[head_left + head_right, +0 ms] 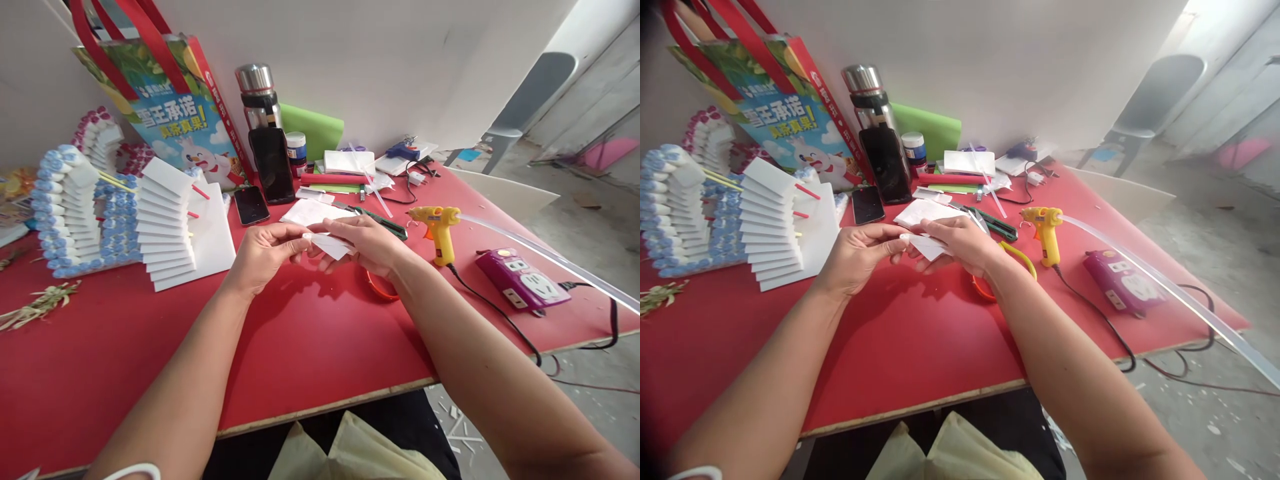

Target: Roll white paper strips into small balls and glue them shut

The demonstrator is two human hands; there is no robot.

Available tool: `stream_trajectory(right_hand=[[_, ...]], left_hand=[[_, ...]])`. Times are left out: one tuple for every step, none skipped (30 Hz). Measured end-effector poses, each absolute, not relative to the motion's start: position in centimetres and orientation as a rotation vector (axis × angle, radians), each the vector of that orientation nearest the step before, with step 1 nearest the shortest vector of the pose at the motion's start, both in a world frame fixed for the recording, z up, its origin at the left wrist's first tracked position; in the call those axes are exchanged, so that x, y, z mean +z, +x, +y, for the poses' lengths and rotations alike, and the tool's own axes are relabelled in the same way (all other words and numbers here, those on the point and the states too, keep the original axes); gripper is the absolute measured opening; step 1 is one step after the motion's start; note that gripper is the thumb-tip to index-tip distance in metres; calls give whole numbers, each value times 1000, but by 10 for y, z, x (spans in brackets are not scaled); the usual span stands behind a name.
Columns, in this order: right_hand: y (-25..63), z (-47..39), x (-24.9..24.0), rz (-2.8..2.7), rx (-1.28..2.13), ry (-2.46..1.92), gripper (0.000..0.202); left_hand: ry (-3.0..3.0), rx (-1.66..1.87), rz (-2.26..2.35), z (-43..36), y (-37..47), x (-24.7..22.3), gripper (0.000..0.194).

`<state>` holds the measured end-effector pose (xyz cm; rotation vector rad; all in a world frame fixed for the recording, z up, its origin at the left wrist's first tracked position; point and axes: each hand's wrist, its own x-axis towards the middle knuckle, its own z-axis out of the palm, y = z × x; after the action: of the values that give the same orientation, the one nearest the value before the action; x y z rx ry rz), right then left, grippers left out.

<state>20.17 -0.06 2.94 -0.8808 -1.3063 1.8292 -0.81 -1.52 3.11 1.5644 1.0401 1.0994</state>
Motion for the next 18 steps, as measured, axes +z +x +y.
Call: stream_trajectory(right_hand=[[201,-1,28,-1327,1817,-874,37],[201,-1,27,-1348,1797,-876,34],[200,-2,26,-1370,1772,-885,32],[200,-2,26,-1397,1746,-899,31],[200,-3,26,-1429,1717,-911,32],[200,-4,27,-1464,1688,-920,33],[200,-4,27,-1502,1659,-924,35],[200,-5,28,-1537,1631,-920,36],[199,-6,29,-1566,1606,-913,36],[198,-6,29,-1584,1583,-907,37],[198,-6,30,-1594,1562,-907,36],[197,-5,29,-1598,1535,-916,35],[196,-5,28,-1599,1499,-939,33],[194,-4,27,-1600,1452,-975,30],[193,-4,25,-1606,1390,-1019,28],[191,-4,24,-1617,1310,-1069,26],[189,-5,23,-1633,1213,-1118,24],[186,-6,22,-1652,1105,-1161,22]], left_hand=[[1575,1101,1044,-16,-7,31,18],[1582,1109,1050,-16,-7,31,18],[1586,1117,1057,-15,-7,30,18],[1588,1124,1064,-15,-7,29,18],[1587,1130,1069,-14,-7,29,19],[1586,1133,1074,-14,-7,28,20],[1584,1135,1079,-13,-7,27,21],[1579,1137,1082,-13,-8,26,21],[1571,1140,1086,-13,-8,26,21],[1562,1145,1090,-12,-8,25,21],[1553,1148,1092,-12,-8,25,21],[1545,1153,1094,-12,-8,24,21],[1539,1158,1095,-12,-8,24,21],[1537,1160,1096,-12,-7,23,21],[1536,1162,1098,-12,-6,22,21],[1534,1167,1100,-12,-5,22,21],[1529,1177,1102,-12,-4,21,22],[1521,1191,1106,-12,-3,21,23]])
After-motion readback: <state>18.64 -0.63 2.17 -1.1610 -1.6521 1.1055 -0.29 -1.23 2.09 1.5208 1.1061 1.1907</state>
